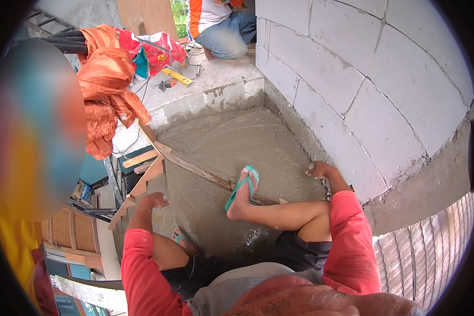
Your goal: The person is smoothing wet concrete on a floor using a trowel. They are sitting on the floor and repeatedly spreading and leveling the concrete mixture.
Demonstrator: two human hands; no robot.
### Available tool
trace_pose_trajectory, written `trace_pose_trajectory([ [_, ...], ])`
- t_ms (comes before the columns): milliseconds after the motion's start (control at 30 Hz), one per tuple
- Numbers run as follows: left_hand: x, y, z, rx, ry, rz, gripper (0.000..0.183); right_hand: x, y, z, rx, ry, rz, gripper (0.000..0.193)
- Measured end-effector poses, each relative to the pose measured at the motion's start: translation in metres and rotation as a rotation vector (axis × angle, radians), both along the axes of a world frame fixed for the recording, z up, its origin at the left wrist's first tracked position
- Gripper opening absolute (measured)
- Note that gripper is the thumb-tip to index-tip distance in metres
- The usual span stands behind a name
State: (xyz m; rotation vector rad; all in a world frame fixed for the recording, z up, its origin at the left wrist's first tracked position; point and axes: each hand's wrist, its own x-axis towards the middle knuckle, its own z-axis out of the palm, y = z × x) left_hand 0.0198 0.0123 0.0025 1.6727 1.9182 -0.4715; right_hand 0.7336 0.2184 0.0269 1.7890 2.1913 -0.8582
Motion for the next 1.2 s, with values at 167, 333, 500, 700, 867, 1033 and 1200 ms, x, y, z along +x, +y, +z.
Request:
trace_pose_trajectory([
  [167,-0.003,-0.003,0.002,-0.048,0.016,0.012,0.07,-0.006,-0.002,-0.002,0.017,0.026,-0.028,0.063],
  [333,-0.001,-0.006,0.0,0.019,0.013,-0.003,0.073,0.002,0.002,-0.009,0.007,0.05,-0.04,0.063],
  [500,0.011,0.006,0.004,-0.05,-0.016,0.015,0.071,0.016,0.008,-0.016,0.021,-0.061,-0.037,0.06],
  [700,-0.008,-0.005,-0.012,0.078,-0.024,-0.036,0.072,0.001,0.001,0.003,-0.061,0.0,-0.053,0.056],
  [867,0.003,0.01,-0.002,-0.052,-0.038,0.03,0.075,0.007,-0.001,0.002,-0.036,0.141,-0.169,0.054],
  [1033,-0.007,-0.005,-0.005,-0.059,0.033,-0.01,0.076,0.003,0.015,-0.01,-0.066,0.086,-0.125,0.057],
  [1200,0.01,-0.021,0.018,-0.016,0.044,0.028,0.076,0.007,0.024,-0.04,-0.107,0.094,-0.102,0.059],
])
